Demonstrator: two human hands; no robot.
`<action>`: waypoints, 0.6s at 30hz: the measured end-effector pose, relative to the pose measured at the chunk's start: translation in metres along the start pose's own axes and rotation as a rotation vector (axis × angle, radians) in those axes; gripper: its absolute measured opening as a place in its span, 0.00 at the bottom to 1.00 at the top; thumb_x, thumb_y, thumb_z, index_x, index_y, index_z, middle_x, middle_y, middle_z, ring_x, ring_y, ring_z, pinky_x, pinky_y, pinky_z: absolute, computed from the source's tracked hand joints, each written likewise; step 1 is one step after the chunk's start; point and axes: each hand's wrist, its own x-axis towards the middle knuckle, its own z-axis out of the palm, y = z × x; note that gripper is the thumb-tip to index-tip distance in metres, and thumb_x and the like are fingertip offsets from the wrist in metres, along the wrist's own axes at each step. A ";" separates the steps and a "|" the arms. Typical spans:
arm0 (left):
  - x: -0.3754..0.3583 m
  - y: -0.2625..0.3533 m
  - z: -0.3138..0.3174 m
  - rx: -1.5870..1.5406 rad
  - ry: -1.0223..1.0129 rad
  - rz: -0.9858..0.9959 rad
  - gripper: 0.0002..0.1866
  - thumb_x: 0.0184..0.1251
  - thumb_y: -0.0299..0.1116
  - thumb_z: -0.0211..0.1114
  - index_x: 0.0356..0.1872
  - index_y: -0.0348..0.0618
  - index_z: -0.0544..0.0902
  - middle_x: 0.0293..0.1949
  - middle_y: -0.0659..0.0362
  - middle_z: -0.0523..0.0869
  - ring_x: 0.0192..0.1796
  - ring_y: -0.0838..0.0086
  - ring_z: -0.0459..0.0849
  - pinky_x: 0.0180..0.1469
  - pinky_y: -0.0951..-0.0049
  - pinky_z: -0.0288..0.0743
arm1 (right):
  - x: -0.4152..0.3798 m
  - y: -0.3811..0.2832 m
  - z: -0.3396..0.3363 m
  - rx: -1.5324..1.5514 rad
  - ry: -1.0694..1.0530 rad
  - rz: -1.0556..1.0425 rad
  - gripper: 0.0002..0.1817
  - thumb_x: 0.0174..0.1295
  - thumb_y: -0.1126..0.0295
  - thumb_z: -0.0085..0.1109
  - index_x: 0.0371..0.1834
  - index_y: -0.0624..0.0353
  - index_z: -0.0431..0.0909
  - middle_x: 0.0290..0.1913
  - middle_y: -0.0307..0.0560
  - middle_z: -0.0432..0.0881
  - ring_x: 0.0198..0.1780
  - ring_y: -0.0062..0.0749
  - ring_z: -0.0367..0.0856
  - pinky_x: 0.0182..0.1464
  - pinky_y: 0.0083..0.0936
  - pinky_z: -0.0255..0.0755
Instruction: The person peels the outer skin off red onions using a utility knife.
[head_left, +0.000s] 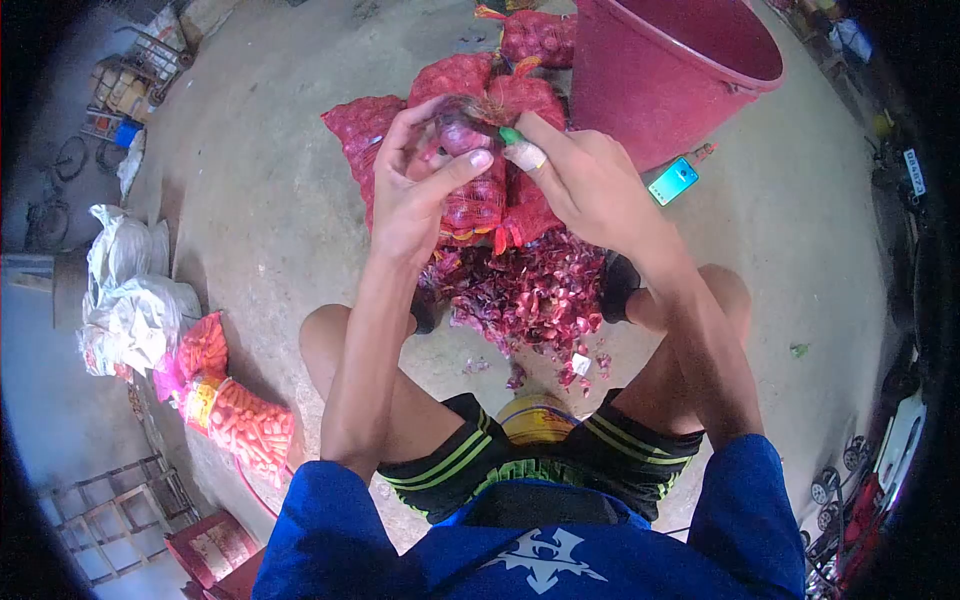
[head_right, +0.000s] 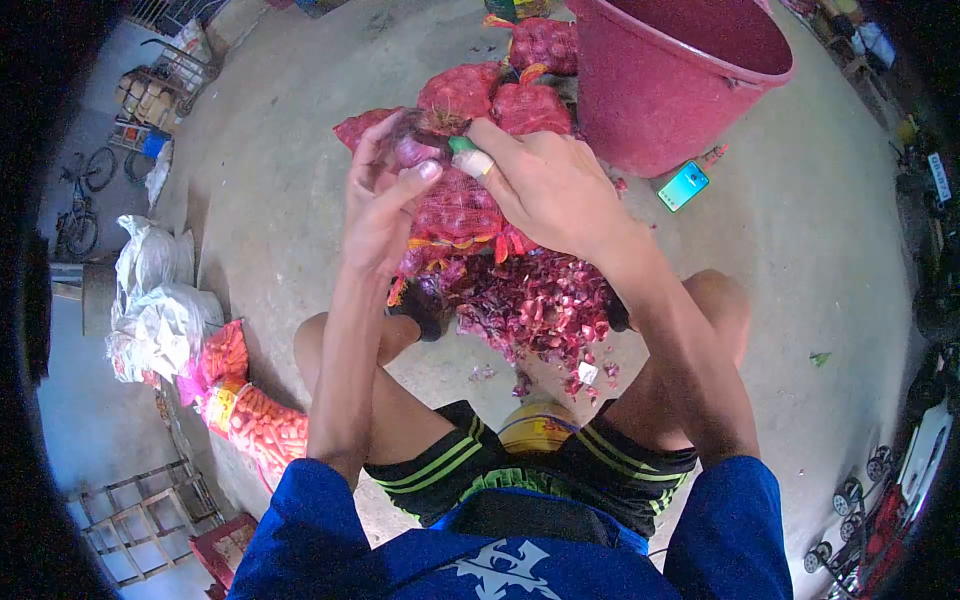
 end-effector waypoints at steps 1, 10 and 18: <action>0.001 -0.002 0.000 0.073 -0.003 0.093 0.36 0.59 0.12 0.78 0.69 0.37 0.76 0.61 0.51 0.85 0.60 0.67 0.88 0.64 0.64 0.86 | 0.000 0.000 0.002 0.000 0.019 -0.011 0.15 0.77 0.62 0.56 0.61 0.55 0.76 0.29 0.61 0.83 0.35 0.65 0.85 0.37 0.59 0.76; 0.002 -0.001 0.002 0.163 -0.017 0.178 0.36 0.58 0.12 0.79 0.70 0.35 0.76 0.61 0.52 0.85 0.61 0.67 0.87 0.64 0.63 0.87 | -0.003 0.000 0.004 0.120 0.017 -0.019 0.17 0.76 0.63 0.58 0.63 0.56 0.76 0.29 0.62 0.83 0.36 0.65 0.85 0.39 0.58 0.75; 0.003 -0.006 0.000 0.071 0.019 0.122 0.36 0.58 0.12 0.79 0.69 0.35 0.77 0.59 0.53 0.86 0.59 0.68 0.88 0.65 0.65 0.86 | -0.003 0.000 0.007 0.051 0.012 -0.028 0.16 0.75 0.66 0.56 0.63 0.56 0.75 0.30 0.62 0.84 0.37 0.66 0.85 0.40 0.59 0.76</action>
